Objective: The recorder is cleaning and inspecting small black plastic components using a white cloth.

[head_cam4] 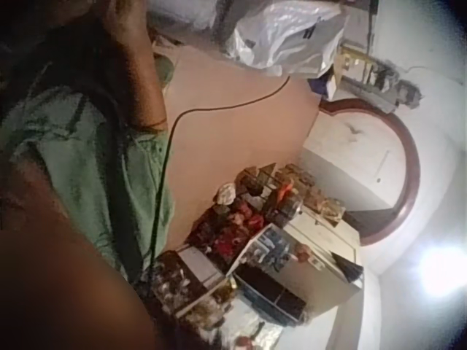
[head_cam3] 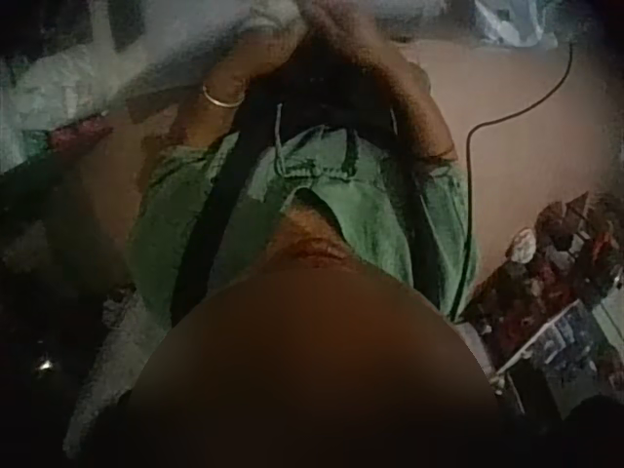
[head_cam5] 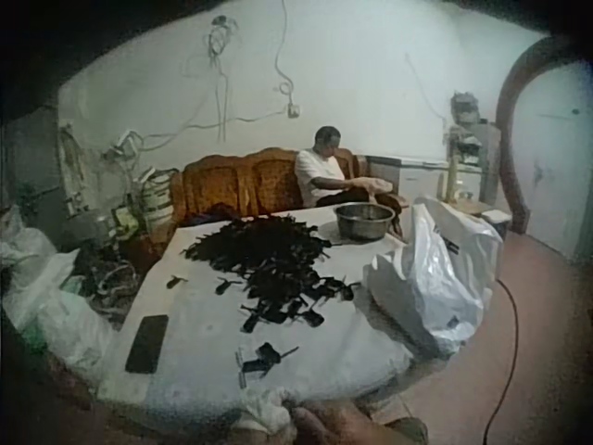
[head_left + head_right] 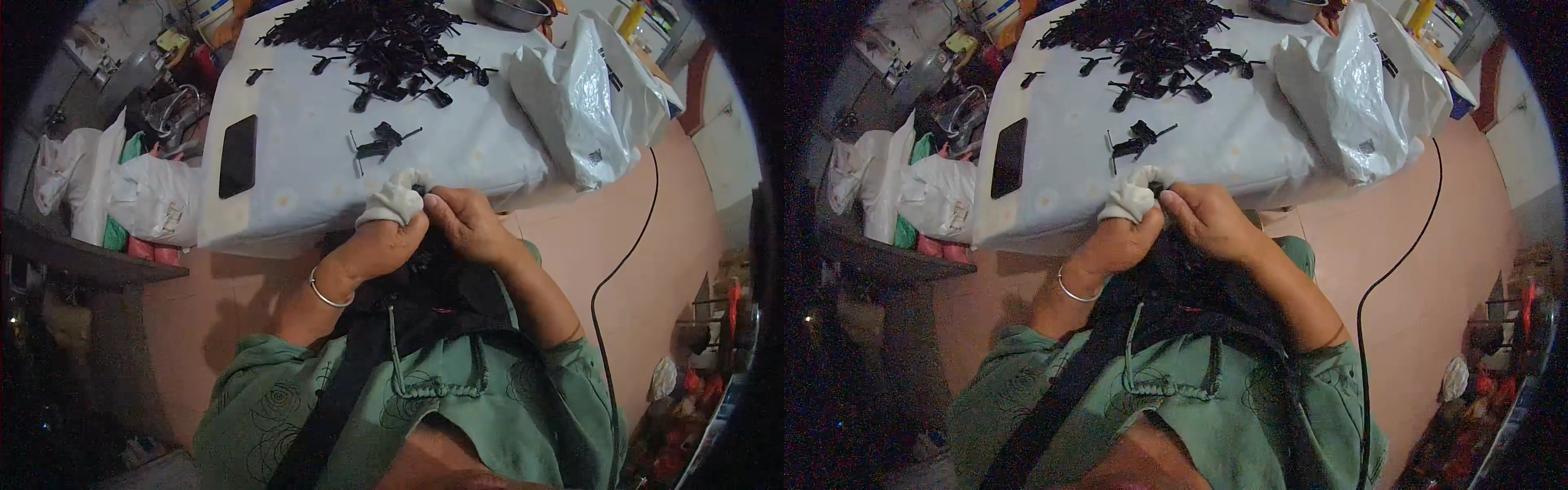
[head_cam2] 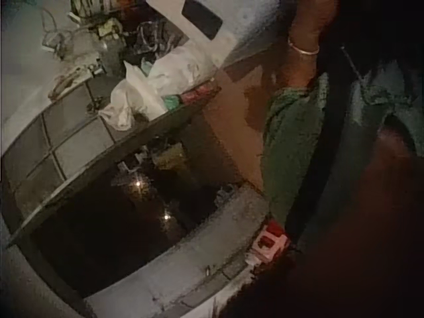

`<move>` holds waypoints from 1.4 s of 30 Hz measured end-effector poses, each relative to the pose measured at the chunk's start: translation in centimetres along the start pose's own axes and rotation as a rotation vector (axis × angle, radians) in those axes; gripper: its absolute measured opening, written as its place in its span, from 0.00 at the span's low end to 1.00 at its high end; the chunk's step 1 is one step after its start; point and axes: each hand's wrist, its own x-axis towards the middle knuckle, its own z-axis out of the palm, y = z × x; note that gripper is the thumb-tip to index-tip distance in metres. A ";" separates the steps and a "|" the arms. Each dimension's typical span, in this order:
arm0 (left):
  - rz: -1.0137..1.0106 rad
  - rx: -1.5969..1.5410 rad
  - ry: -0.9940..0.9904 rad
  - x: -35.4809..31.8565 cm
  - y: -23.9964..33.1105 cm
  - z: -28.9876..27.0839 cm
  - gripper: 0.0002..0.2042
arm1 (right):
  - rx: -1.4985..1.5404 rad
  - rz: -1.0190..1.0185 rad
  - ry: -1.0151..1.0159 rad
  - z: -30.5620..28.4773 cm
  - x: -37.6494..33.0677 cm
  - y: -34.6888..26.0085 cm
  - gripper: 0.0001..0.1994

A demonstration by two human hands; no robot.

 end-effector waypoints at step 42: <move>-0.138 -0.378 0.190 0.9 -2.0 -2.4 0.06 | -0.352 -0.435 0.356 2.5 1.5 -0.7 0.15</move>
